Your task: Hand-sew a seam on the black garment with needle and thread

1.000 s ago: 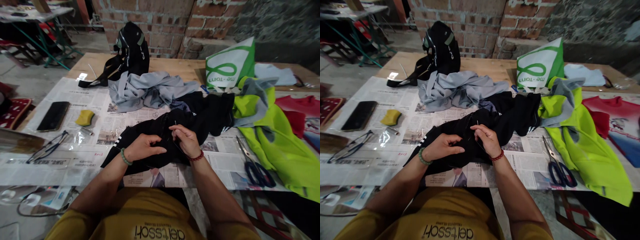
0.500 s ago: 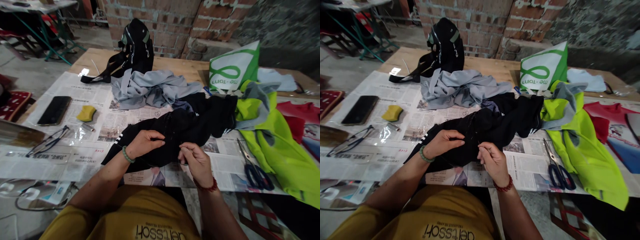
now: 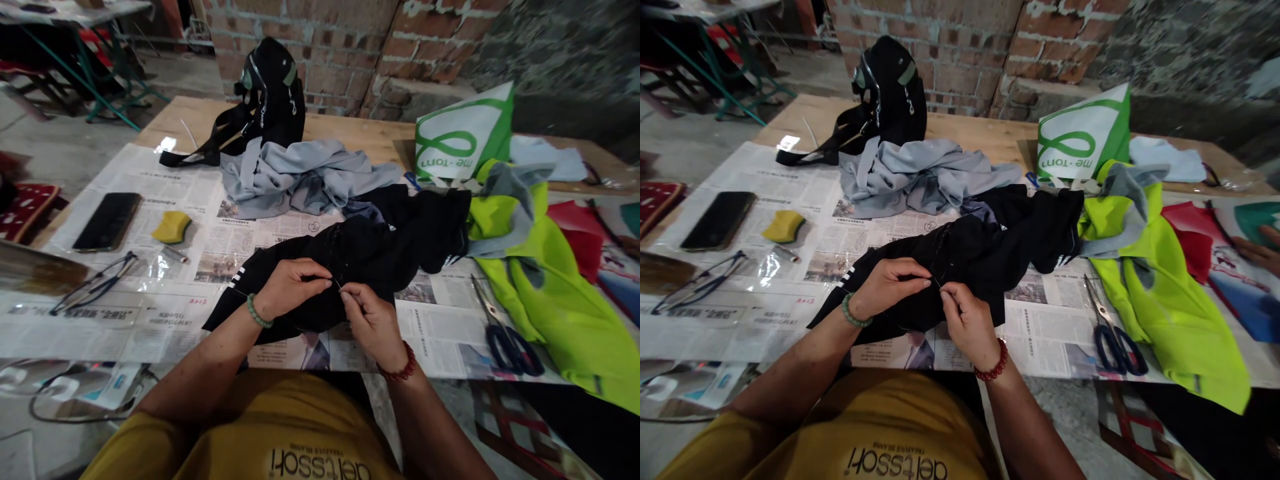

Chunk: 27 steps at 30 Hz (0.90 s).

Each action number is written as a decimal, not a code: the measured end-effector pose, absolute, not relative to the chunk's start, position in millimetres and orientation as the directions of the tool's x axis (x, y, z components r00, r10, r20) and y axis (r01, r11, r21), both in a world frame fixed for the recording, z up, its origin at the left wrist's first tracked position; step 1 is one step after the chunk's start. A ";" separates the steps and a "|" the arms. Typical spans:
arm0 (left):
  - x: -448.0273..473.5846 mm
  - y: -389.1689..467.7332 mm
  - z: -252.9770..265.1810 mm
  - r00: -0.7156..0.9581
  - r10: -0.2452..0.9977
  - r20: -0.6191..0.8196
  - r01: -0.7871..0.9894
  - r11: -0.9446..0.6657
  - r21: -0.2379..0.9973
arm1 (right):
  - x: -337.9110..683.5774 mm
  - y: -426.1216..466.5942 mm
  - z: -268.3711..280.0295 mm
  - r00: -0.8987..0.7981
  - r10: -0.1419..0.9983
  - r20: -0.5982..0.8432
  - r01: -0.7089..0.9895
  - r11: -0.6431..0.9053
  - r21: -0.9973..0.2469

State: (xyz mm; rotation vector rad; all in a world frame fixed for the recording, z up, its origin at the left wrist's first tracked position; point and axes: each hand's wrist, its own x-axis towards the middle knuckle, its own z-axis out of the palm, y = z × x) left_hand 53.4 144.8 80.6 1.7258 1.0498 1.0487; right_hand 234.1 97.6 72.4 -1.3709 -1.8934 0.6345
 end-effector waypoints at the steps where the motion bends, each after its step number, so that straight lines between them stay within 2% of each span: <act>1: 53.4 144.6 80.9 0.295 0.928 0.227 0.229 -0.300 0.926 | 233.9 97.7 72.9 -0.193 0.947 0.258 0.606 0.322 -0.727; 6: 54.1 143.0 84.3 0.310 0.919 0.245 0.226 -0.321 0.920 | 233.4 98.3 73.1 -0.203 0.947 0.251 0.617 0.322 -0.718; 19: 59.8 138.2 76.3 0.425 0.795 0.432 0.258 -0.564 0.784 | 222.6 100.8 62.8 -0.138 0.946 0.292 0.601 0.314 -0.735; 27: 58.8 140.5 75.0 0.352 0.855 0.381 0.295 -0.487 0.822 | 216.8 100.7 65.2 -0.092 0.965 0.247 0.494 0.260 -0.830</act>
